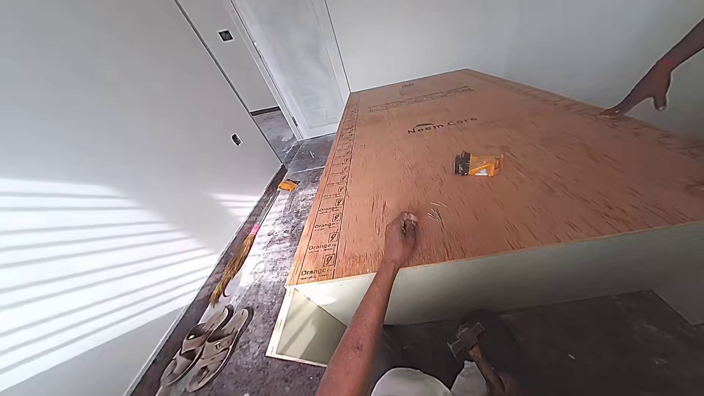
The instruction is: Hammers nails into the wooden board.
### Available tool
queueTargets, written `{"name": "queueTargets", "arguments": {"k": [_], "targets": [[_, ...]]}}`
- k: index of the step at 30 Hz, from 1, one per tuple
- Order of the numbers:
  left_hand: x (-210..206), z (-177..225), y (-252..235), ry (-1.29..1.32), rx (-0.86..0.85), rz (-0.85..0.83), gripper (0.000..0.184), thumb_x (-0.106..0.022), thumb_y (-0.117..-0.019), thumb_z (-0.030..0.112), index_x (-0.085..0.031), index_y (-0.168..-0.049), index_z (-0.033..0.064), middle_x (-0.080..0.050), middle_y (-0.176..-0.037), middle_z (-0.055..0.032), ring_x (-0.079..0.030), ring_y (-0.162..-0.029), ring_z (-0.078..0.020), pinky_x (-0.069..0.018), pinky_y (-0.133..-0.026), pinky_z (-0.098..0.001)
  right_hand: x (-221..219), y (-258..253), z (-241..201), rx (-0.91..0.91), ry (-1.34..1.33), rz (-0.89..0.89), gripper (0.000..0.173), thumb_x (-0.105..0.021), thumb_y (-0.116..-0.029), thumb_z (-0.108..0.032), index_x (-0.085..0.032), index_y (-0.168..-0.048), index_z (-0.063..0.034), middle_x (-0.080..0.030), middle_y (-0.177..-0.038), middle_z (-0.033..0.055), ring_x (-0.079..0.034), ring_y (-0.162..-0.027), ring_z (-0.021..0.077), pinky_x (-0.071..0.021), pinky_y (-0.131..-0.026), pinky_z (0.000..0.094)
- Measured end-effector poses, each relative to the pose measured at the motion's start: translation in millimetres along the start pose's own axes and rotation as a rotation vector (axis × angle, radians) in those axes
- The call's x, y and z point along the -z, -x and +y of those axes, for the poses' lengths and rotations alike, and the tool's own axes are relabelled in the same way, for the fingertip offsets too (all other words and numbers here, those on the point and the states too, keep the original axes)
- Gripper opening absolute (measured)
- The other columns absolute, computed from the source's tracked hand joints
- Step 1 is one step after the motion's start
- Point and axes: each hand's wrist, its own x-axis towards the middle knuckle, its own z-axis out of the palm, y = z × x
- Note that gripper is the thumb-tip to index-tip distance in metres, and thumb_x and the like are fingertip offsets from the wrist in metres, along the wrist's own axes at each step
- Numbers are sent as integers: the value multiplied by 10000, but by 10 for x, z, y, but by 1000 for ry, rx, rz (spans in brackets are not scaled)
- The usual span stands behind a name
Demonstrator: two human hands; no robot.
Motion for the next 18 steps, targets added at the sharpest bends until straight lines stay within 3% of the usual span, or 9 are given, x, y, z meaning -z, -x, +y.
{"name": "queueTargets", "arguments": {"k": [1, 2, 3, 4, 5, 7, 11, 14, 18], "targets": [[59, -42, 85, 84, 26, 14, 193, -548, -998, 49, -695, -1092, -32, -677, -842, -82, -619, -742, -116, -525, -729, -308, -156, -703, 743, -21, -41, 34, 334, -507, -1061, -30, -499, -1350, 136, -618, -1115, 245, -613, -916, 227, -505, -867, 308], [125, -69, 181, 173, 58, 18, 151, -601, -990, 41, -709, -1076, -20, -679, -828, -65, -604, -707, -90, -521, -693, -283, -473, -1549, 1801, 193, -119, 180, 260, -564, -1013, -26, -548, -1202, 152, -587, -892, 205, -555, -712, 191, -492, -669, 301], [200, -73, 262, 258, 79, 16, 139, -645, -973, 26, -712, -1088, -13, -685, -830, -50, -596, -685, -68, -519, -664, -257, -687, -2285, 2648, 298, -216, 208, 218, -626, -971, -61, -568, -1117, 90, -560, -779, 119, -525, -604, 134, -466, -557, 278], [291, -71, 328, 333, 95, 2, 168, -676, -957, 9, -706, -1121, -10, -701, -858, -42, -609, -689, -53, -530, -661, -237, -789, -2793, 3156, 290, -311, 171, 208, -686, -933, -87, -583, -1068, 34, -564, -730, 72, -530, -556, 120, -466, -515, 285], [387, -72, 400, 390, 98, -22, 218, -674, -948, -19, -694, -1165, -14, -725, -919, -42, -648, -740, -47, -559, -707, -232, -824, -3052, 3364, 223, -367, 127, 210, -724, -908, -99, -596, -1046, -6, -569, -711, 47, -535, -542, 124, -475, -513, 299], [512, -102, 551, 457, 71, -34, 206, -633, -964, -41, -706, -1155, -20, -742, -942, -38, -689, -792, -65, -588, -757, -247, -826, -3162, 3407, 149, -417, 84, 197, -734, -887, -92, -592, -1012, -37, -553, -674, 31, -521, -512, 134, -474, -504, 306], [583, -172, 739, 386, -80, -12, 126, -644, -974, 21, -758, -1027, 29, -717, -998, -18, -634, -776, -37, -540, -691, -202, -902, -3115, 3420, 201, -467, 74, 173, -698, -876, -100, -564, -977, -56, -526, -589, 19, -500, -426, 126, -464, -427, 282], [544, -95, 779, 351, -96, 14, 130, -688, -938, -17, -741, -1056, 0, -750, -888, -19, -654, -700, -11, -554, -660, -190, -927, -3065, 3412, 178, -431, 69, 182, -711, -892, -97, -567, -990, -46, -533, -602, 29, -508, -441, 136, -469, -441, 291], [313, -26, 753, 266, -84, -26, 145, -704, -913, -49, -696, -1056, -34, -736, -880, -68, -682, -731, -55, -591, -723, -243, -943, -3089, 3425, 165, -342, 77, 206, -718, -895, -136, -572, -1013, -51, -540, -630, 30, -512, -468, 137, -462, -463, 299]]}}
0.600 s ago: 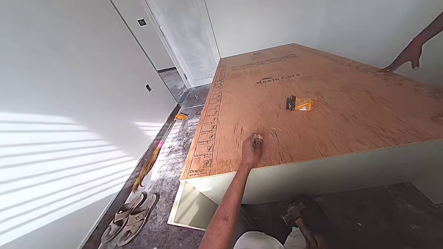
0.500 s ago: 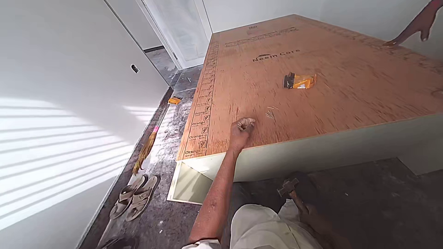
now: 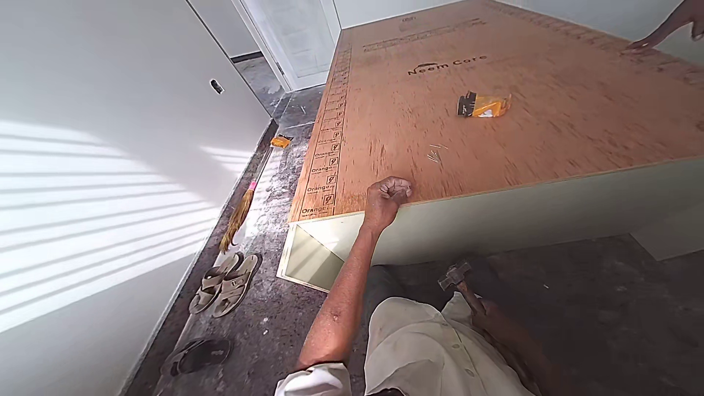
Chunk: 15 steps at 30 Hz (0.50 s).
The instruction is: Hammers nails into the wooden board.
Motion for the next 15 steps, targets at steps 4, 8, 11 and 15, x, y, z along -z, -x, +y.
{"name": "queueTargets", "arguments": {"k": [4, 8, 11, 15], "targets": [[-242, -50, 52, -133, -21, 34, 119, -703, -922, -29, -725, -1039, -35, -755, -875, -103, -694, -723, -99, -588, -732, -285, -28, 49, -161, -43, 138, -1, 200, -697, -928, -135, -580, -1060, -40, -557, -671, 36, -527, -502, 136, -472, -496, 307], [-124, -57, 49, -53, 14, 38, 112, -706, -919, -37, -714, -1030, -33, -731, -832, -73, -647, -676, -54, -563, -687, -236, -44, 14, -183, -34, 289, -4, 225, -720, -920, -176, -612, -1052, -29, -579, -723, 67, -551, -564, 171, -489, -557, 365], [-19, -67, 21, -30, 31, 26, 109, -705, -923, -32, -713, -1032, -29, -727, -819, -65, -642, -658, -51, -561, -665, -231, -39, -79, -103, -16, 369, -18, 268, -742, -905, -221, -627, -1055, -31, -606, -780, 106, -592, -646, 220, -509, -628, 427], [-1, -81, 32, -59, 27, 22, 105, -703, -917, -42, -720, -1020, -32, -738, -831, -67, -660, -678, -46, -570, -685, -226, -70, -70, -137, -14, 402, -8, 289, -756, -892, -229, -639, -1048, -17, -621, -814, 125, -609, -708, 248, -509, -676, 461]]}}
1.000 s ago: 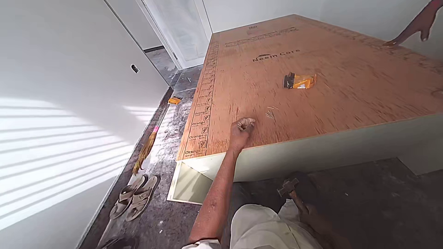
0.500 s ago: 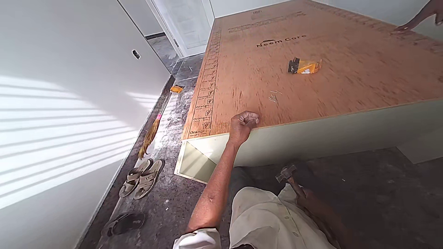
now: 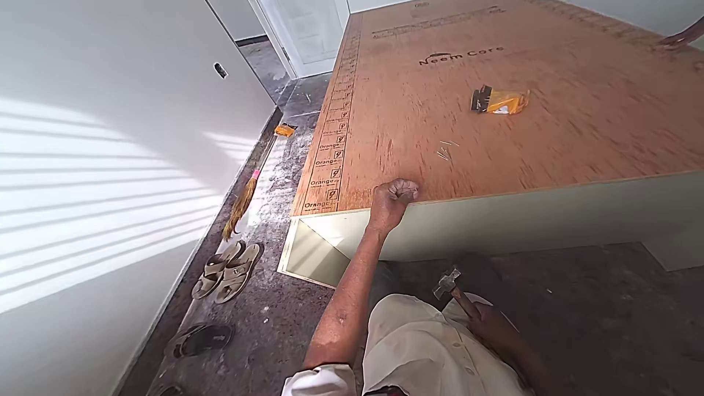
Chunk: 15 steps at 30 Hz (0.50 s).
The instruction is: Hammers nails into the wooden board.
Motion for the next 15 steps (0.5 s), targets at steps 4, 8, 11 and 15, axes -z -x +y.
{"name": "queueTargets", "arguments": {"k": [4, 8, 11, 15], "targets": [[-13, -40, -4, -7, -39, -3, 108, -709, -908, -47, -729, -1013, -28, -747, -847, -69, -673, -693, -45, -579, -701, -227, 42, 135, -31, 43, -29, 66, 280, -767, -866, -230, -648, -1000, -15, -602, -773, 104, -584, -697, 226, -485, -673, 450], [-12, -62, -3, -41, -71, 1, 102, -710, -909, -34, -744, -1004, -18, -755, -847, -66, -671, -686, -43, -574, -691, -229, 179, 381, -199, 73, -211, 127, 289, -764, -866, -202, -643, -1056, -21, -576, -703, 51, -547, -546, 152, -490, -539, 351], [-37, -79, 15, -70, -99, 15, 93, -712, -910, -22, -751, -995, -18, -758, -845, -71, -671, -681, -41, -571, -683, -229, 365, 621, -457, 207, -388, 233, 268, -747, -837, -242, -637, -1017, -76, -556, -594, -46, -514, -435, 60, -468, -442, 238], [-43, -101, 26, -81, -131, 24, 102, -713, -907, -18, -750, -1002, -23, -756, -841, -79, -669, -677, -40, -569, -683, -226, 731, 839, -886, 593, -387, 481, 246, -724, -864, -304, -625, -1001, -125, -575, -618, -141, -529, -465, -44, -470, -441, 143]]}}
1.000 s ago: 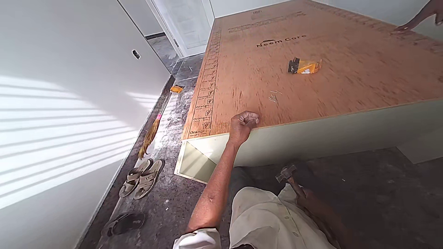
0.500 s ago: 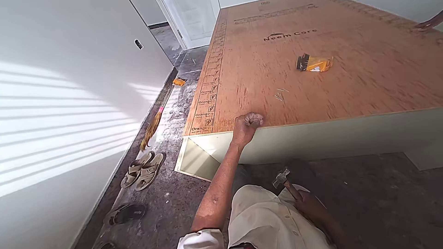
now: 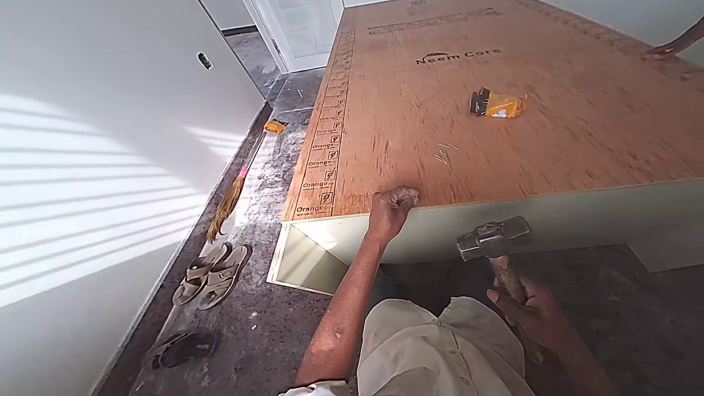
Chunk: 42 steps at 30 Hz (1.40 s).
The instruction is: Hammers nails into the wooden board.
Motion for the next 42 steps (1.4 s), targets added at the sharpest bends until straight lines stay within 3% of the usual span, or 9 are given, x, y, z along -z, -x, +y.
{"name": "queueTargets", "arguments": {"k": [4, 10, 16, 20, 27, 32, 37, 39, 42], "targets": [[-15, 4, 7, -20, -11, 8, 111, -724, -897, -11, -755, -1004, -16, -765, -853, -83, -688, -690, -52, -577, -690, -239, 196, -386, -579, 337, 64, 10, 267, -698, -950, -311, -585, -1097, -119, -615, -720, -138, -583, -547, -50, -524, -488, 138], [-43, 17, 20, -43, 14, 3, 209, -730, -893, -4, -734, -1102, -22, -783, -922, -88, -724, -740, -81, -601, -731, -269, 348, -888, -1442, 426, 440, 145, 487, -677, -887, -620, -578, -1028, -164, -531, -652, -128, -513, -493, -52, -454, -439, 158], [-27, 56, 2, -65, 81, -10, 438, -740, -883, -10, -634, -1308, -26, -782, -888, -72, -714, -705, -92, -591, -713, -291, 122, -1212, -1833, 316, 903, -36, 176, -718, -917, -91, -583, -1027, -66, -511, -622, 33, -533, -530, 180, -422, -484, 367], [-47, 60, 12, -110, 86, 11, 434, -744, -855, 1, -638, -1275, -33, -684, -730, -37, -614, -615, -92, -533, -639, -297, -45, -1361, -1667, 54, 1098, -354, 170, -669, -985, -153, -596, -1100, -52, -604, -787, 112, -637, -763, 301, -511, -671, 476], [-61, 82, 3, -61, 142, 6, 641, -757, -863, -3, -509, -1454, -18, -779, -848, -56, -716, -678, -107, -597, -708, -309, -6, -1170, -1868, 406, 727, 90, 177, -667, -884, -135, -563, -1019, -87, -482, -625, -34, -476, -497, 64, -384, -451, 259], [-57, 85, 9, -69, 147, 4, 685, -757, -851, -17, -482, -1478, -14, -747, -782, -64, -690, -639, -130, -589, -682, -334, -128, -1354, -1641, -36, 1065, -316, 245, -651, -980, -106, -568, -1191, -13, -619, -838, 156, -653, -809, 337, -526, -706, 501], [-4, 80, -37, -29, 165, -52, 681, -756, -867, -18, -468, -1484, -9, -775, -849, -65, -716, -682, -123, -600, -722, -325, 141, -1175, -1844, 189, 842, -103, 153, -722, -918, -116, -579, -968, -95, -501, -613, 1, -500, -513, 130, -408, -481, 322], [38, 50, -20, -78, 98, -87, 670, -775, -867, -1, -491, -1474, -3, -783, -900, -62, -726, -714, -132, -609, -726, -336, 266, -1090, -2064, 399, 625, 101, 186, -688, -893, -197, -580, -1030, -134, -541, -641, -47, -514, -458, 64, -437, -405, 265], [162, -25, 87, -483, -27, -120, 726, -840, -837, 313, -568, -1444, 24, -704, -1294, -114, -676, -1191, -270, -502, -1067, -501, 301, -1293, -2266, 570, 370, 326, 245, -665, -894, -279, -521, -1067, -182, -554, -736, -121, -539, -515, 2, -496, -438, 212]]}}
